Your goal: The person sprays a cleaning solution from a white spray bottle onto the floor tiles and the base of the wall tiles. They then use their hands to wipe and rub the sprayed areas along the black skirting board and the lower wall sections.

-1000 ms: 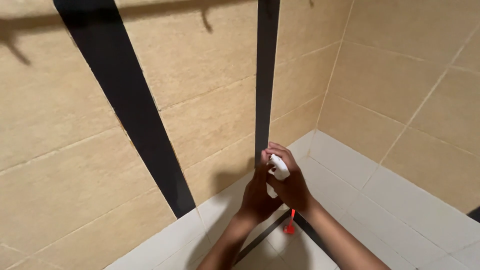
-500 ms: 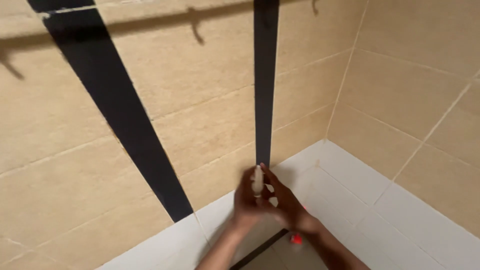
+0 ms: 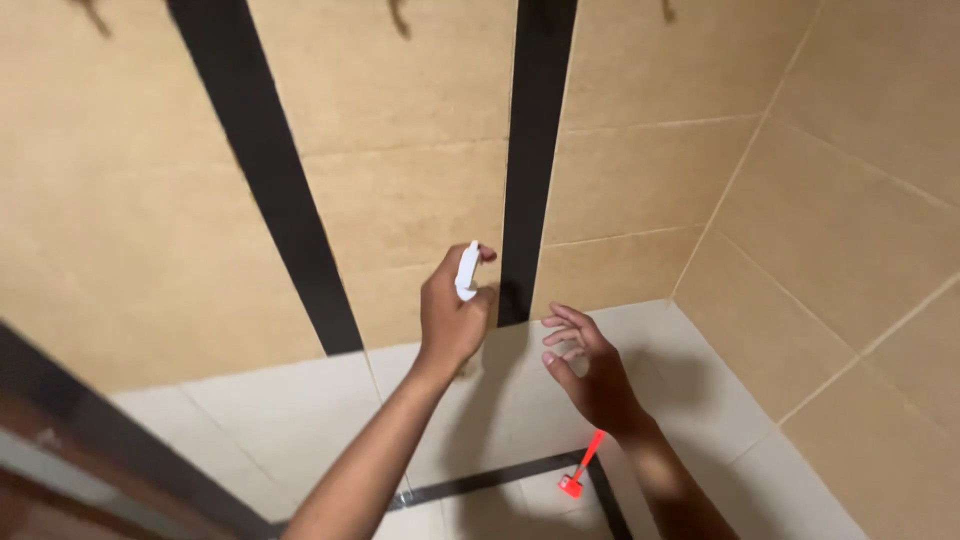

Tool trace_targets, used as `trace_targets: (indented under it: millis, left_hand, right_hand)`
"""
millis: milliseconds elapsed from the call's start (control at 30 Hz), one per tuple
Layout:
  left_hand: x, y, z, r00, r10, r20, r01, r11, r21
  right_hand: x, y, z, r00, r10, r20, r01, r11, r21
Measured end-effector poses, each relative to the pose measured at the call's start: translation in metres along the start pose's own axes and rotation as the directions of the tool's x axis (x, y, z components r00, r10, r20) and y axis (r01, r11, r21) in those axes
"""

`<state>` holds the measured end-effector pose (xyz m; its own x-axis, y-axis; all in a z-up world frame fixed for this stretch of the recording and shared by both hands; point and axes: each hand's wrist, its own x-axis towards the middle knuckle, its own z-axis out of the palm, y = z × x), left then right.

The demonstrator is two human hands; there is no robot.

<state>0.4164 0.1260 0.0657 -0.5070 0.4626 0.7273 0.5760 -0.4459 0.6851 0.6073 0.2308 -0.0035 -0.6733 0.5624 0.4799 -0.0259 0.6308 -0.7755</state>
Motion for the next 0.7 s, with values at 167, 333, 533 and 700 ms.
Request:
trace_targets:
  millis: [167, 333, 533, 700]
  left_hand:
    - [-0.012, 0.043, 0.025, 0.984, -0.125, -0.124, 0.144, 0.977, 0.155]
    - [-0.042, 0.044, 0.043, 0.979, 0.000, -0.204, 0.063, 0.952, 0.299]
    - [-0.060, 0.076, 0.048, 0.954, 0.138, -0.267, -0.036, 0.935, 0.354]
    - [-0.064, 0.054, 0.048, 0.969, 0.130, -0.208, -0.044, 0.926, 0.374]
  right_hand:
    - [-0.014, 0.012, -0.034, 0.997, -0.063, 0.038, 0.059, 0.994, 0.092]
    - [-0.030, 0.028, -0.053, 0.995, -0.096, 0.028, 0.090, 0.984, 0.152]
    - [-0.044, 0.039, -0.055, 0.994, -0.104, 0.032, 0.094, 0.969, 0.230]
    - [-0.052, 0.034, -0.059, 0.995, -0.098, 0.027, 0.087, 0.960, 0.265]
